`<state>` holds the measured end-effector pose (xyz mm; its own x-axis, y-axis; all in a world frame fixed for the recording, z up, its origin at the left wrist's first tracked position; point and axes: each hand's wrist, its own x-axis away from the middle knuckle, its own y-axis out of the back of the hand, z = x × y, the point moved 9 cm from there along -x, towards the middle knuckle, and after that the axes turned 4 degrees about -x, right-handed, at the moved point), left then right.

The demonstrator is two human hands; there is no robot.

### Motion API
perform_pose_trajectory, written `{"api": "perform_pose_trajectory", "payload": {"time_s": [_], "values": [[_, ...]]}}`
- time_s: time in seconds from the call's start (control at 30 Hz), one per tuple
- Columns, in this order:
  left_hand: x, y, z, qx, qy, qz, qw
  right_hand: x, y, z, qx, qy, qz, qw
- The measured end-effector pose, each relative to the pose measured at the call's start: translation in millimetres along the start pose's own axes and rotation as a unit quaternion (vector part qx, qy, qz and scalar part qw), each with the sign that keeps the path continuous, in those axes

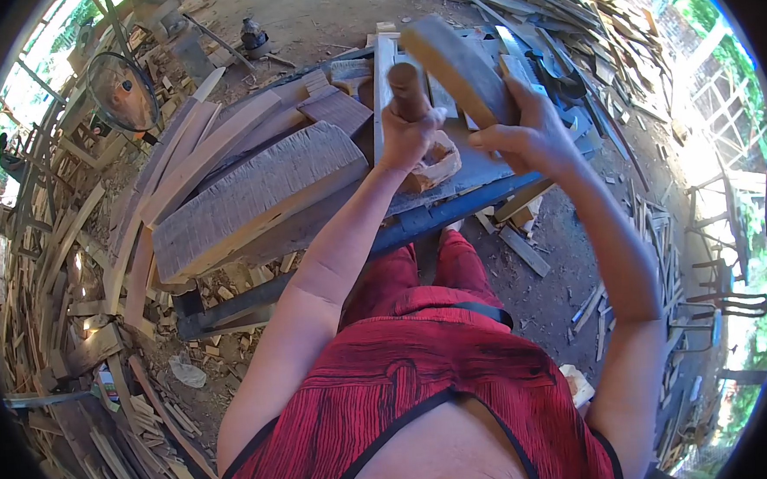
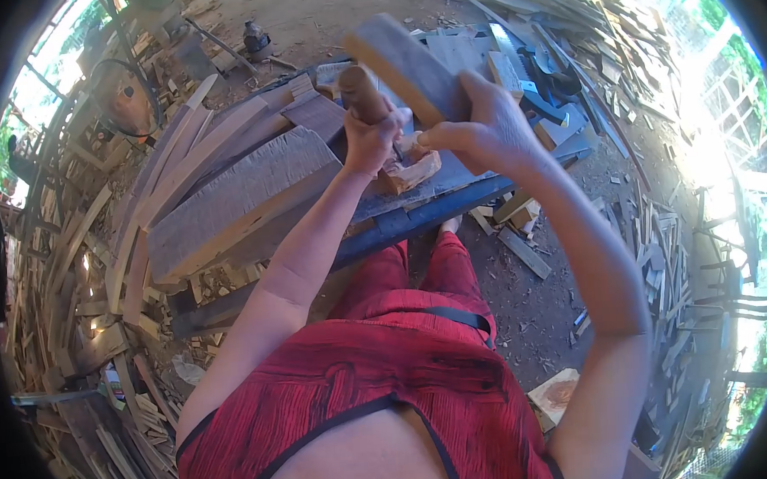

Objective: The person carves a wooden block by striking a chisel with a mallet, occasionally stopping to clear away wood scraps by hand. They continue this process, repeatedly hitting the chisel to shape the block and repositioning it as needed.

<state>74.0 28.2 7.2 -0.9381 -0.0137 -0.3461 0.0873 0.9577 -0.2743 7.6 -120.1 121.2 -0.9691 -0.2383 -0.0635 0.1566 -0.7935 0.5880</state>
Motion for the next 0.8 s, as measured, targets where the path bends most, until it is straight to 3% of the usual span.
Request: {"api": "perform_pose_trajectory", "payload": {"time_s": [0.03, 0.07, 0.1, 0.13, 0.17, 0.23, 0.27, 0.33, 0.37, 0.53, 0.6, 0.8], "values": [[2, 7, -5, 0.022, -0.025, -0.05, 0.998, 0, 1, -21, -0.084, 0.012, -0.053, 0.995], [1, 8, -3, 0.024, -0.026, -0.05, 0.998, 3, -11, -55, -0.115, -0.023, -0.077, 0.99], [0, 21, 2, 0.031, -0.023, -0.107, 0.994, 9, -28, -93, -0.145, -0.057, -0.101, 0.983], [0, 33, 4, 0.037, -0.02, -0.162, 0.986, 15, -46, -126, -0.125, -0.077, -0.103, 0.984], [-4, 34, 4, 0.04, -0.023, -0.159, 0.986, 22, -63, -155, -0.104, -0.098, -0.106, 0.984], [0, 56, 13, 0.105, 0.012, -0.268, 0.958, 34, -102, -206, -0.123, -0.172, -0.079, 0.974], [-2, 58, 14, 0.104, 0.012, -0.264, 0.959, 36, -105, -208, -0.126, -0.172, -0.083, 0.974], [4, 82, 33, 0.141, 0.072, -0.358, 0.92, 37, -109, -199, -0.087, -0.169, -0.078, 0.979], [2, 89, 50, 0.176, 0.123, -0.365, 0.906, 40, -113, -196, -0.233, -0.189, -0.069, 0.951], [-8, 72, 32, 0.213, 0.115, -0.297, 0.924, 37, -107, -195, -0.255, -0.185, -0.049, 0.948], [-14, 48, 1, 0.131, 0.024, -0.23, 0.964, 39, -110, -200, -0.267, -0.19, -0.052, 0.943], [-15, 14, -3, 0.022, -0.011, -0.109, 0.994, 35, -106, -207, -0.229, -0.168, -0.053, 0.957]]}}
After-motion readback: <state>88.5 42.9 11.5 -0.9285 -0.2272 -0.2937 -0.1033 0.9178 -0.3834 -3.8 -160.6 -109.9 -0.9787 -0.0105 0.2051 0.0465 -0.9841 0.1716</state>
